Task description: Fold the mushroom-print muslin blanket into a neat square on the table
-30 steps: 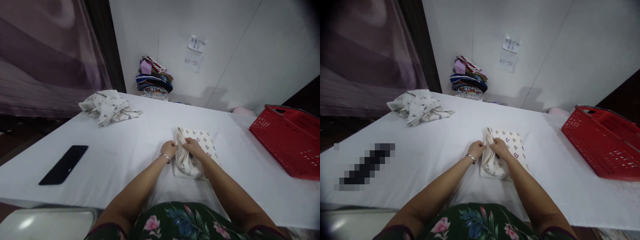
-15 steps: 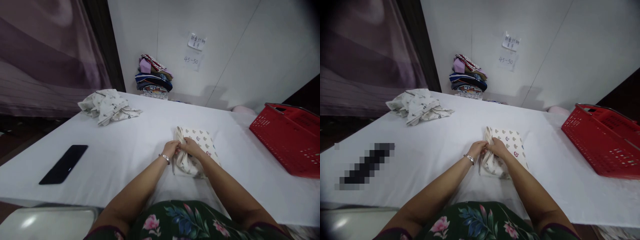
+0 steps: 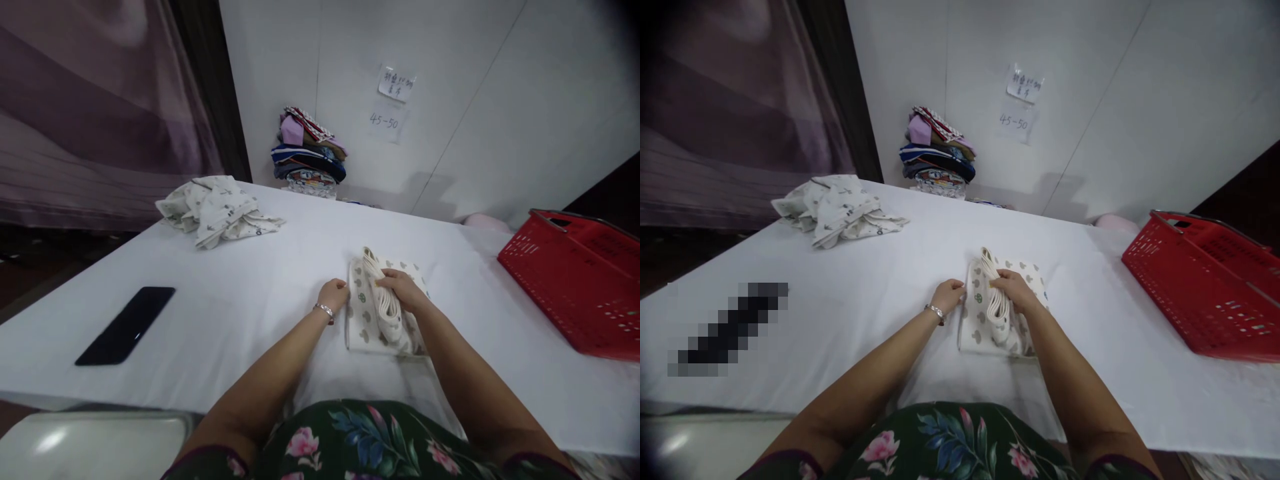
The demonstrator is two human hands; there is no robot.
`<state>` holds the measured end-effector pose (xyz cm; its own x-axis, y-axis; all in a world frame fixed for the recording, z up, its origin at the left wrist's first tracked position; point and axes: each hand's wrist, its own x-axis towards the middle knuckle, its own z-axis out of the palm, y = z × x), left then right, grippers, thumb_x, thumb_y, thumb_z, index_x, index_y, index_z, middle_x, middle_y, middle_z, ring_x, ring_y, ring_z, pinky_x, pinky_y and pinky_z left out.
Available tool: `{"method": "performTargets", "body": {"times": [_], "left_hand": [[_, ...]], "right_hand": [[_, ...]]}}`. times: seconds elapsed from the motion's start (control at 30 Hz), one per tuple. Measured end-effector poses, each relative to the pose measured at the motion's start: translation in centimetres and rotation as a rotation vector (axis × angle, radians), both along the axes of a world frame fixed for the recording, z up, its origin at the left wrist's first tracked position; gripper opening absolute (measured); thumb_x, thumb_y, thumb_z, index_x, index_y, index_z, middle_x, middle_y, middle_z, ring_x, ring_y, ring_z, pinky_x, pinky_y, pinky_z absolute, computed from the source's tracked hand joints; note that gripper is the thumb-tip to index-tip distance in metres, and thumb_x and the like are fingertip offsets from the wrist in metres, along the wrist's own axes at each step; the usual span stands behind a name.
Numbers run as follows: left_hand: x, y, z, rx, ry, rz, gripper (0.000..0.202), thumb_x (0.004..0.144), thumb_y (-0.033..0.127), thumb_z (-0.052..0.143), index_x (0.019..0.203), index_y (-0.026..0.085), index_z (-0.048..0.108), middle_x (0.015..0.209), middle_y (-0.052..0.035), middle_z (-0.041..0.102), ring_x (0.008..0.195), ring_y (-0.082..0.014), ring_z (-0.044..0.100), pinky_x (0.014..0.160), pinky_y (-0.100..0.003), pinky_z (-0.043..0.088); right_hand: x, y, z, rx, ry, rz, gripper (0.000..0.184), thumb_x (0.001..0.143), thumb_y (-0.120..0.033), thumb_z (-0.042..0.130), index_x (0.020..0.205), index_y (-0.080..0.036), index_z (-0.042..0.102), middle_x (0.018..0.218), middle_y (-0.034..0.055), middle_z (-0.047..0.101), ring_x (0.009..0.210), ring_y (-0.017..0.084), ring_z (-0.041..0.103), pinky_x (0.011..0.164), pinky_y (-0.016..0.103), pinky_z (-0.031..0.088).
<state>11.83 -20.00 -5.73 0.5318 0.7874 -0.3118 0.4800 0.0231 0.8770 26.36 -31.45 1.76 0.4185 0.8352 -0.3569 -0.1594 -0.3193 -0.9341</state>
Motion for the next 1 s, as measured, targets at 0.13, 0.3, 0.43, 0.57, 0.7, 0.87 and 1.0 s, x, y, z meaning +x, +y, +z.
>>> {"method": "performTargets", "body": {"times": [0.13, 0.3, 0.43, 0.57, 0.7, 0.87, 1.0], "left_hand": [[0.5, 0.1, 0.6, 0.053, 0.063, -0.035, 0.030, 0.070, 0.028, 0.060, 0.097, 0.016, 0.065, 0.096, -0.0071, 0.069, 0.075, -0.0139, 0.063, 0.066, -0.022, 0.044], [1.4, 0.0, 1.3, 0.078, 0.092, -0.086, 0.017, 0.066, 0.031, 0.064, 0.072, 0.015, 0.066, 0.070, -0.0040, 0.067, 0.069, -0.0161, 0.060, 0.062, -0.024, 0.041], [1.9, -0.4, 1.5, 0.093, 0.053, -0.058, 0.015, 0.066, 0.028, 0.063, 0.076, 0.016, 0.064, 0.074, -0.0017, 0.066, 0.071, -0.0142, 0.059, 0.062, -0.022, 0.040], [1.9, -0.9, 1.4, 0.106, 0.029, -0.013, 0.015, 0.069, 0.025, 0.061, 0.082, 0.016, 0.062, 0.082, -0.0028, 0.066, 0.073, -0.0137, 0.058, 0.064, -0.023, 0.041], [1.7, -1.3, 1.3, 0.144, 0.017, 0.015, 0.025, 0.070, 0.022, 0.060, 0.094, 0.018, 0.058, 0.085, -0.0023, 0.065, 0.076, -0.0139, 0.058, 0.069, -0.024, 0.041], [1.3, -1.4, 1.0, 0.277, 0.074, 0.010, 0.018, 0.072, 0.027, 0.061, 0.088, 0.019, 0.057, 0.087, -0.0026, 0.063, 0.080, -0.0148, 0.058, 0.073, -0.025, 0.041], [1.2, -1.4, 1.3, 0.295, 0.120, -0.050, 0.010, 0.073, 0.028, 0.060, 0.073, 0.019, 0.056, 0.079, -0.0031, 0.064, 0.078, -0.0160, 0.058, 0.070, -0.025, 0.041]], "right_hand": [[-0.5, 0.3, -0.4, 0.004, -0.030, -0.010, 0.036, 0.055, -0.021, 0.063, 0.091, -0.015, 0.062, 0.060, -0.0001, 0.061, 0.053, 0.016, 0.058, 0.052, 0.027, 0.045], [-1.2, 0.8, -1.0, -0.020, -0.159, 0.005, 0.030, 0.056, -0.021, 0.061, 0.085, -0.014, 0.063, 0.065, 0.0011, 0.063, 0.058, 0.015, 0.057, 0.053, 0.024, 0.044], [-1.4, 1.1, -1.9, -0.032, -0.265, 0.015, 0.030, 0.058, -0.021, 0.059, 0.087, -0.014, 0.064, 0.067, 0.0019, 0.063, 0.060, 0.015, 0.057, 0.054, 0.024, 0.043], [-1.5, 1.2, -2.8, -0.073, -0.377, 0.021, 0.034, 0.061, -0.023, 0.058, 0.094, -0.014, 0.065, 0.068, 0.0024, 0.064, 0.063, 0.016, 0.058, 0.056, 0.024, 0.043], [-1.3, 1.2, -3.4, -0.069, -0.440, 0.036, 0.037, 0.062, -0.024, 0.057, 0.097, -0.015, 0.064, 0.073, 0.0024, 0.065, 0.066, 0.017, 0.058, 0.057, 0.023, 0.043], [-1.4, 1.2, -3.6, -0.059, -0.492, 0.034, 0.036, 0.063, -0.025, 0.056, 0.096, -0.014, 0.064, 0.076, 0.0028, 0.065, 0.067, 0.016, 0.058, 0.057, 0.023, 0.043], [-1.8, 1.2, -3.1, -0.084, -0.545, 0.049, 0.034, 0.063, -0.024, 0.057, 0.094, -0.014, 0.065, 0.075, 0.0025, 0.065, 0.065, 0.016, 0.057, 0.056, 0.023, 0.041]]}}
